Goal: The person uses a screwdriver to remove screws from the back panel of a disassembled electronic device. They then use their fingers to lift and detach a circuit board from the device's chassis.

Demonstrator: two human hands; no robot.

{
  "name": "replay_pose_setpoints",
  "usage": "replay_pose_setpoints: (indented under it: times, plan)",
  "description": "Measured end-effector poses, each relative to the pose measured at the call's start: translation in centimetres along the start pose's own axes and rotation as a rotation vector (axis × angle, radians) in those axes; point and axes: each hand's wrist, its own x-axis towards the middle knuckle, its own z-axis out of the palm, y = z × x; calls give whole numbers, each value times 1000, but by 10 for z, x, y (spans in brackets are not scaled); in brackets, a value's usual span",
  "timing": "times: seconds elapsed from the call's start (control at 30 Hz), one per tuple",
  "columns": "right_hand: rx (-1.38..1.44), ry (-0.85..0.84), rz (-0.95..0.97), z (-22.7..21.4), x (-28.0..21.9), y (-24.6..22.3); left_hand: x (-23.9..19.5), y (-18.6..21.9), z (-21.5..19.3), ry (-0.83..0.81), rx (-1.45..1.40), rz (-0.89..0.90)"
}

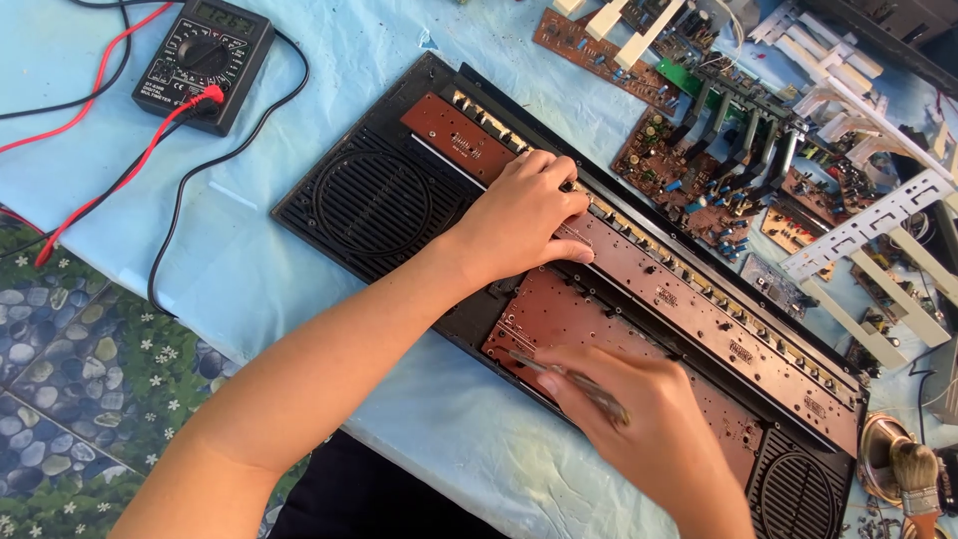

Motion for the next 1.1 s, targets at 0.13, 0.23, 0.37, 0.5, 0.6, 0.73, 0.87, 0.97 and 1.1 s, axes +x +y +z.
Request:
replay_pose_setpoints:
  times: [0.13,0.23,0.37,0.5,0.6,0.73,0.87,0.97,1.1]
  plan:
    - [27,216,-77,33,-27,29,0,1,-3,-9,-14,-6]
    - [80,354,-113,51,-34,36,0,-1,-1,13,6,10]
    - [147,464,-184,64,-34,40,-1,1,-4,17,13,17]
    - [146,471,-207,64,-32,41,0,1,-6,2,-23,12]
    - [118,508,-199,66,-35,47,-1,1,-7,-17,-26,5]
    - [145,520,-177,68,-36,50,-1,1,-8,-22,-31,9]
    - [137,513,-212,67,-35,50,-1,0,-7,-12,-26,15]
    - [125,513,-217,69,-36,52,-1,1,-7,-21,-23,6]
    - [121,520,-215,70,-37,55,-1,1,-8,-6,-17,18]
